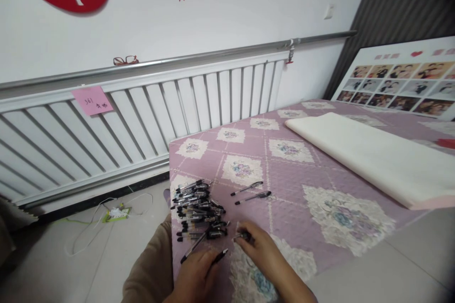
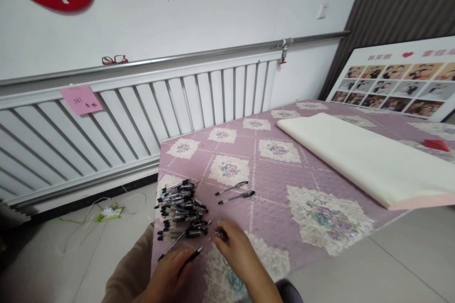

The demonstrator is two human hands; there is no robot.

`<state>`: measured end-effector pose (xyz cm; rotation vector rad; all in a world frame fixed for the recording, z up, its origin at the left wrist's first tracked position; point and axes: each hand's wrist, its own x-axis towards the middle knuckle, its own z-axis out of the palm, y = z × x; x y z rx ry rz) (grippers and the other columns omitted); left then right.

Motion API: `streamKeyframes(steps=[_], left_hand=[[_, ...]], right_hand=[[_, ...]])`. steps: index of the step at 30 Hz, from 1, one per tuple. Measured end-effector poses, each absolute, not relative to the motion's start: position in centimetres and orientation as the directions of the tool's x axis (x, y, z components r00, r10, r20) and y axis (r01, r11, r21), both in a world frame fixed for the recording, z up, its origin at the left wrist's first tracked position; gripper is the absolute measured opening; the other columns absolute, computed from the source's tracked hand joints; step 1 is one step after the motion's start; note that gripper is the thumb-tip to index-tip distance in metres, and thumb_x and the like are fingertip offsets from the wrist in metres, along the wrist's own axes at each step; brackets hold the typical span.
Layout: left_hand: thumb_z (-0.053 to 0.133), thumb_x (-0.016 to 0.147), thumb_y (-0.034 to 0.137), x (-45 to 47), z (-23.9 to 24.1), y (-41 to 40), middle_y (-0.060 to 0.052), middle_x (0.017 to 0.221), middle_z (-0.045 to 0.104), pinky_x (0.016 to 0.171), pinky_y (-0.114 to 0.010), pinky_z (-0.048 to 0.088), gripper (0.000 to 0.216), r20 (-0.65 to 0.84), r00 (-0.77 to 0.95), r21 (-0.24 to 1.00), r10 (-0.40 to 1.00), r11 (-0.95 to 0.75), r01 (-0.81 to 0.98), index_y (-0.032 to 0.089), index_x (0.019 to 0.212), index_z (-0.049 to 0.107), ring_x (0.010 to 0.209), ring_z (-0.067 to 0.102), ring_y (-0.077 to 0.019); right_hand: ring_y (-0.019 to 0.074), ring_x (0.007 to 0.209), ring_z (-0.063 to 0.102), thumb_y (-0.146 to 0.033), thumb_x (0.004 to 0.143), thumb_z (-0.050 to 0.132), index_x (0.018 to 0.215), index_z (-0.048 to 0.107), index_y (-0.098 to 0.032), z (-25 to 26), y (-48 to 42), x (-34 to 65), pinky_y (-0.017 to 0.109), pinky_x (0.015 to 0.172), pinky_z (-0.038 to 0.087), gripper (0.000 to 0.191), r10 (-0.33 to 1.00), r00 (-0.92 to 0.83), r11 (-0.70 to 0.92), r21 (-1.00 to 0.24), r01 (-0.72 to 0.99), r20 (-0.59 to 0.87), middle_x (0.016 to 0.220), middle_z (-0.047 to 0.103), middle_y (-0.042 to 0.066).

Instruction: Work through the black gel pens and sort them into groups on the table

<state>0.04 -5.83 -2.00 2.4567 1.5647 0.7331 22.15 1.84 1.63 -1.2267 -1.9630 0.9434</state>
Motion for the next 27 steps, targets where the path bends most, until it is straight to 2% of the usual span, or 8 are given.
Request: streamKeyframes(steps=[2,4,8,12,15,19,23,27], left_hand=[[0.046,0.087,0.020,-0.1,-2.0,-5.8,-0.004,0.095,0.072,0.074,-0.027,0.055,0.028,0.332,0.334,0.382,0.882,-0.449,0.808,0.023,0.112,0.060,0.082,0.068,-0.0183],[0.046,0.087,0.019,-0.1,-2.0,-5.9,-0.004,0.096,0.072,0.074,-0.027,0.055,0.028,0.345,0.325,0.396,0.881,-0.451,0.800,0.023,0.112,0.059,0.084,0.068,-0.0182],[0.046,0.087,0.018,-0.3,-1.7,-5.9,-0.005,0.102,0.071,0.078,-0.028,0.055,0.029,0.378,0.338,0.393,0.862,-0.480,0.784,0.022,0.114,0.057,0.089,0.067,-0.0179],[0.046,0.088,0.018,-0.2,-1.3,-5.9,-0.005,0.100,0.071,0.078,-0.027,0.055,0.029,0.369,0.334,0.396,0.867,-0.472,0.788,0.021,0.113,0.058,0.088,0.067,-0.0174],[0.046,0.088,0.018,-0.1,-1.2,-5.9,-0.005,0.099,0.071,0.079,-0.028,0.055,0.028,0.355,0.335,0.404,0.873,-0.466,0.787,0.021,0.112,0.060,0.086,0.067,-0.0175],[0.046,0.087,0.018,0.0,-1.3,-5.9,-0.005,0.101,0.071,0.080,-0.028,0.055,0.029,0.354,0.326,0.414,0.877,-0.459,0.786,0.022,0.112,0.060,0.088,0.067,-0.0182],[0.045,0.087,0.018,0.0,-1.6,-5.9,-0.005,0.096,0.071,0.075,-0.027,0.055,0.030,0.354,0.339,0.393,0.872,-0.468,0.791,0.022,0.112,0.060,0.084,0.067,-0.0183],[0.044,0.087,0.018,0.0,-1.9,-5.8,-0.005,0.101,0.070,0.079,-0.028,0.054,0.034,0.367,0.339,0.392,0.866,-0.474,0.788,0.023,0.117,0.058,0.089,0.066,-0.0179]], right_hand=[[0.0195,0.087,0.059,-0.024,0.080,0.059,0.086,0.062,-0.022,1.4,1.3,21.1,0.030,0.078,0.043,0.008,0.883,-0.441,0.388,-0.776,0.497,0.160,0.089,0.066,0.002],[0.0205,0.090,0.059,-0.018,0.077,0.059,0.088,0.062,-0.022,1.2,0.9,19.9,0.032,0.081,0.042,0.012,0.865,-0.476,0.425,-0.736,0.527,0.159,0.093,0.067,0.002],[0.0216,0.095,0.058,-0.011,0.075,0.059,0.096,0.061,-0.023,0.9,0.9,18.8,0.035,0.085,0.041,0.024,0.870,-0.448,0.451,-0.697,0.558,0.205,0.098,0.066,0.003],[0.0210,0.091,0.057,-0.024,0.086,0.056,0.093,0.061,-0.022,0.7,1.5,19.5,0.034,0.080,0.043,0.009,0.876,-0.381,0.469,-0.713,0.521,0.297,0.093,0.065,0.004],[0.0185,0.080,0.056,-0.038,0.094,0.044,0.080,0.059,-0.022,1.2,1.4,20.2,0.031,0.073,0.042,0.026,0.869,-0.369,0.483,-0.725,0.491,0.329,0.081,0.062,0.002],[0.0179,0.079,0.054,-0.048,0.095,0.040,0.074,0.056,-0.022,1.8,0.6,19.9,0.030,0.071,0.039,0.038,0.838,-0.426,0.532,-0.684,0.499,0.342,0.080,0.060,0.002],[0.0168,0.076,0.054,-0.047,0.094,0.043,0.069,0.055,-0.021,1.6,0.0,18.9,0.031,0.073,0.036,0.039,0.838,-0.467,0.531,-0.624,0.573,0.284,0.074,0.060,0.001],[0.0154,0.075,0.054,-0.038,0.093,0.047,0.064,0.054,-0.020,1.2,0.1,18.4,0.030,0.074,0.034,0.035,0.831,-0.508,0.529,-0.600,0.600,0.224,0.070,0.059,-0.001]])
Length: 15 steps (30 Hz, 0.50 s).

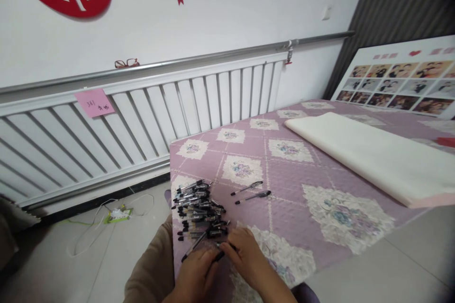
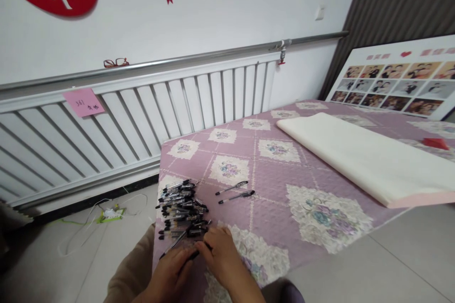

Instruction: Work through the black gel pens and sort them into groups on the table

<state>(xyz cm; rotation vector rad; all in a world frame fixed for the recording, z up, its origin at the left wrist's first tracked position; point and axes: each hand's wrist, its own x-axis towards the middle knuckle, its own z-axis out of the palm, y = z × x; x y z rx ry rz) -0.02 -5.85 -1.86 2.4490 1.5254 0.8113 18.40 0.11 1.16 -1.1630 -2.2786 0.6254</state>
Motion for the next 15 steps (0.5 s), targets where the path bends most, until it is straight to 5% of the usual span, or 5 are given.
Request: streamKeyframes(steps=[11,15], left_hand=[[0.042,0.087,0.017,0.2,-1.5,-5.8,-0.004,0.090,0.071,0.071,-0.028,0.055,0.026,0.341,0.352,0.369,0.872,-0.469,0.803,0.022,0.104,0.061,0.079,0.067,-0.0187],[0.042,0.087,0.017,0.2,-1.3,-5.9,-0.005,0.094,0.071,0.075,-0.027,0.054,0.028,0.342,0.343,0.387,0.875,-0.464,0.797,0.023,0.108,0.061,0.082,0.067,-0.0179]], right_hand=[[0.0167,0.085,0.056,-0.022,0.080,0.058,0.078,0.062,-0.021,3.2,-0.2,19.6,0.028,0.078,0.040,0.004,0.846,-0.527,0.342,-0.838,0.425,0.078,0.085,0.064,0.000],[0.0171,0.094,0.057,-0.015,0.074,0.058,0.094,0.062,-0.024,3.5,-0.4,19.9,0.028,0.084,0.041,0.023,0.842,-0.538,0.261,-0.906,0.335,0.043,0.098,0.065,-0.001]])
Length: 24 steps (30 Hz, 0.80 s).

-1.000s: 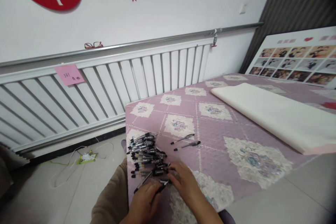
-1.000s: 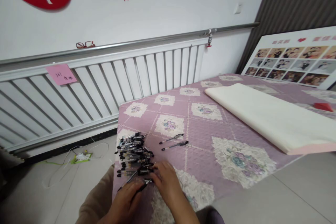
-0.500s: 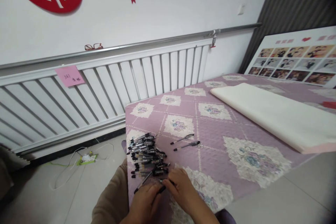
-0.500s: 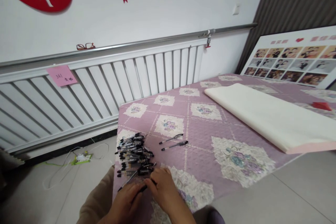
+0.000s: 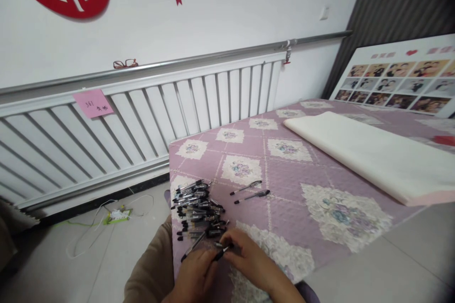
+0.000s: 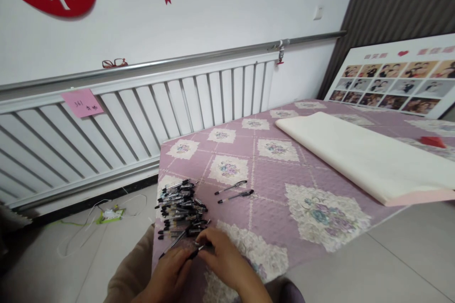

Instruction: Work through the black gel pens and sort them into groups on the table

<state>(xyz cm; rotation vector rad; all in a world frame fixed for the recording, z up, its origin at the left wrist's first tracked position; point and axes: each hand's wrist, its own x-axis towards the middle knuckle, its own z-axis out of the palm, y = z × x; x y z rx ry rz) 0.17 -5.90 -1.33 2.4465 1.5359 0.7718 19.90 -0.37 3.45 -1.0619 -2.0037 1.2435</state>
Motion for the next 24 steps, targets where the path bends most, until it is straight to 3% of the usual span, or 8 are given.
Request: streamKeyframes(steps=[2,5,8,15,19,22,24], left_hand=[[0.042,0.088,0.018,0.17,-1.29,-5.90,-0.005,0.097,0.071,0.075,-0.027,0.054,0.029,0.352,0.338,0.394,0.873,-0.466,0.792,0.023,0.110,0.060,0.085,0.067,-0.0182],[0.042,0.087,0.018,0.18,-1.28,-5.87,-0.004,0.094,0.072,0.072,-0.027,0.054,0.028,0.360,0.342,0.383,0.868,-0.472,0.794,0.022,0.109,0.060,0.082,0.067,-0.0184],[0.041,0.088,0.018,0.19,-1.28,-5.86,-0.004,0.090,0.072,0.070,-0.027,0.054,0.027,0.348,0.346,0.369,0.871,-0.467,0.804,0.022,0.107,0.060,0.079,0.068,-0.0183],[0.042,0.089,0.018,0.16,-1.27,-5.91,-0.004,0.096,0.071,0.075,-0.029,0.055,0.027,0.354,0.345,0.392,0.870,-0.473,0.789,0.022,0.110,0.059,0.086,0.068,-0.0188],[0.043,0.089,0.018,0.14,-1.26,-5.94,-0.004,0.099,0.071,0.076,-0.029,0.055,0.029,0.353,0.344,0.392,0.870,-0.472,0.790,0.023,0.113,0.057,0.089,0.067,-0.0191],[0.043,0.089,0.018,0.11,-1.37,-5.92,-0.004,0.095,0.072,0.073,-0.029,0.055,0.028,0.354,0.340,0.370,0.871,-0.464,0.805,0.023,0.111,0.058,0.084,0.068,-0.0193],[0.042,0.088,0.018,0.10,-1.44,-5.91,-0.005,0.097,0.072,0.074,-0.030,0.055,0.029,0.343,0.347,0.362,0.873,-0.463,0.809,0.022,0.113,0.057,0.085,0.068,-0.0198]], right_hand=[[0.0177,0.095,0.057,-0.017,0.074,0.061,0.097,0.062,-0.024,3.38,-0.32,19.86,0.029,0.084,0.041,0.024,0.857,-0.512,0.255,-0.906,0.339,0.049,0.100,0.065,0.000],[0.0176,0.084,0.057,-0.030,0.082,0.058,0.081,0.062,-0.021,3.15,-0.08,19.62,0.030,0.078,0.040,0.009,0.865,-0.493,0.331,-0.844,0.422,0.093,0.085,0.064,0.000],[0.0170,0.076,0.055,-0.034,0.088,0.050,0.069,0.058,-0.020,3.05,0.13,19.43,0.030,0.074,0.038,0.025,0.850,-0.517,0.390,-0.786,0.480,0.107,0.073,0.062,0.000],[0.0182,0.087,0.057,-0.022,0.080,0.056,0.083,0.064,-0.022,3.62,-0.13,19.99,0.030,0.080,0.041,0.008,0.847,-0.529,0.320,-0.852,0.415,0.060,0.088,0.065,0.000],[0.0180,0.095,0.057,-0.016,0.075,0.057,0.097,0.062,-0.023,3.63,-0.34,19.98,0.030,0.085,0.041,0.024,0.858,-0.511,0.270,-0.892,0.362,0.052,0.099,0.065,0.001],[0.0191,0.091,0.057,-0.026,0.079,0.059,0.089,0.062,-0.022,3.18,-0.19,19.59,0.031,0.083,0.040,0.011,0.866,-0.495,0.309,-0.853,0.421,0.070,0.093,0.065,0.002],[0.0190,0.084,0.056,-0.032,0.086,0.053,0.076,0.060,-0.020,2.77,0.03,19.32,0.033,0.081,0.039,0.017,0.858,-0.509,0.354,-0.802,0.481,0.073,0.082,0.063,0.001]])
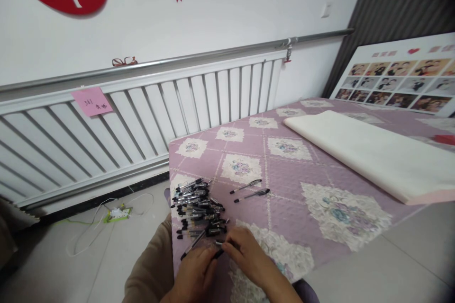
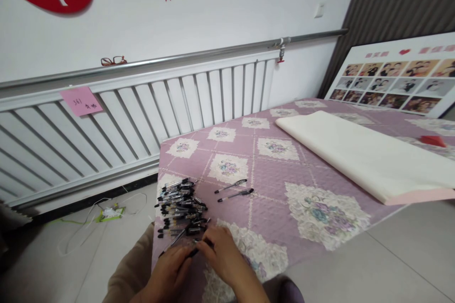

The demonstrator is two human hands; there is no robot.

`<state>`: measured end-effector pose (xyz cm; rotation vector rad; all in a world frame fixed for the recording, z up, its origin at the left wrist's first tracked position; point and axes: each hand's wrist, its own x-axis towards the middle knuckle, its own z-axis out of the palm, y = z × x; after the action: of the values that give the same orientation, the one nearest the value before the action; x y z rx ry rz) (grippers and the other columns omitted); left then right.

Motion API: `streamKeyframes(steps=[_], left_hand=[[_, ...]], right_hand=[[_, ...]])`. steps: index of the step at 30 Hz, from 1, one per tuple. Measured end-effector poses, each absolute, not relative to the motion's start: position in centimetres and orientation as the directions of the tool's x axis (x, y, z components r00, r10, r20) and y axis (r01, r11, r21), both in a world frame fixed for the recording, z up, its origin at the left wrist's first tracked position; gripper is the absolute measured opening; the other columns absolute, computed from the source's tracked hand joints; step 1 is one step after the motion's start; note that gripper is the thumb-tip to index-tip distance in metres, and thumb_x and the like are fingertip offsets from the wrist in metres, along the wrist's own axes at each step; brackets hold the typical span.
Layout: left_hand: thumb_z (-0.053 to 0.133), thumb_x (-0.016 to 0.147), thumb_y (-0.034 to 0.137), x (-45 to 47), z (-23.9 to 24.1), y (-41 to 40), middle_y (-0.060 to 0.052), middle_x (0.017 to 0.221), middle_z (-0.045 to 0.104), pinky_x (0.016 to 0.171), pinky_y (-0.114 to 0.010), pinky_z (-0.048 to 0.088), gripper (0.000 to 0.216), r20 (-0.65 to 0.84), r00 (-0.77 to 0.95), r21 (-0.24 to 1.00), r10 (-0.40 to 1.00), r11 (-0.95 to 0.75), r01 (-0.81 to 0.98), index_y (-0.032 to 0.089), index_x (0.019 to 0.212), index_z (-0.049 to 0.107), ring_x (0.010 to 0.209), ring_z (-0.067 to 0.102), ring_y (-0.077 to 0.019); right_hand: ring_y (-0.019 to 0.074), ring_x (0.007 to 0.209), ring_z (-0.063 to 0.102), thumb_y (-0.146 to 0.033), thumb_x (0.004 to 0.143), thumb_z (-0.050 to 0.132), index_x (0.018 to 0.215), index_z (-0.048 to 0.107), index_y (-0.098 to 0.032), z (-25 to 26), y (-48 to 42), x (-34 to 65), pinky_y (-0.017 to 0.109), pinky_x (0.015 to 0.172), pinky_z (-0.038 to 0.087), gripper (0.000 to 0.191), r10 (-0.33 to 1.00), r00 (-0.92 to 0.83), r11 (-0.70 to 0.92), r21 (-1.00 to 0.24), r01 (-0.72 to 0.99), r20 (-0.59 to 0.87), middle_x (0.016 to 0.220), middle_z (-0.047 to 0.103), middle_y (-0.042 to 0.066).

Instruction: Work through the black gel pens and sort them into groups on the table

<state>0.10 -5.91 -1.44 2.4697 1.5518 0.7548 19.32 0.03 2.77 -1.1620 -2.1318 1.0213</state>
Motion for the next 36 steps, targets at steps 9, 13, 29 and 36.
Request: streamKeyframes(steps=[9,13,29,36], left_hand=[[0.039,0.090,0.020,0.1,-1.6,-5.9,-0.006,0.097,0.072,0.073,-0.030,0.055,0.026,0.323,0.341,0.382,0.883,-0.451,0.807,0.021,0.108,0.059,0.085,0.068,-0.0198],[0.041,0.090,0.020,0.1,-1.6,-5.9,-0.005,0.095,0.071,0.072,-0.029,0.054,0.025,0.323,0.340,0.393,0.883,-0.452,0.801,0.022,0.107,0.058,0.084,0.067,-0.0192],[0.042,0.090,0.020,0.1,-1.6,-6.0,-0.004,0.095,0.071,0.074,-0.031,0.054,0.026,0.294,0.326,0.408,0.898,-0.426,0.807,0.022,0.109,0.060,0.084,0.067,-0.0200],[0.045,0.088,0.020,-0.1,-1.6,-5.9,-0.005,0.096,0.071,0.074,-0.030,0.055,0.025,0.335,0.321,0.433,0.886,-0.448,0.782,0.022,0.109,0.060,0.083,0.067,-0.0193]], right_hand=[[0.0181,0.091,0.056,-0.026,0.083,0.056,0.084,0.063,-0.022,3.5,0.0,20.0,0.030,0.083,0.039,0.008,0.840,-0.541,0.316,-0.854,0.414,0.048,0.090,0.064,0.000],[0.0182,0.099,0.056,-0.015,0.075,0.056,0.099,0.063,-0.024,3.5,-0.1,20.3,0.030,0.089,0.039,0.026,0.839,-0.543,0.259,-0.902,0.345,0.033,0.103,0.064,0.001],[0.0181,0.081,0.058,-0.040,0.085,0.050,0.086,0.062,-0.021,2.4,1.4,20.7,0.028,0.073,0.043,0.022,0.932,-0.360,0.151,-0.946,0.286,0.040,0.081,0.063,0.000],[0.0205,0.089,0.058,-0.030,0.086,0.051,0.087,0.067,-0.024,1.0,1.5,19.8,0.034,0.083,0.040,0.017,0.903,-0.409,0.355,-0.766,0.535,0.132,0.087,0.066,0.003]])
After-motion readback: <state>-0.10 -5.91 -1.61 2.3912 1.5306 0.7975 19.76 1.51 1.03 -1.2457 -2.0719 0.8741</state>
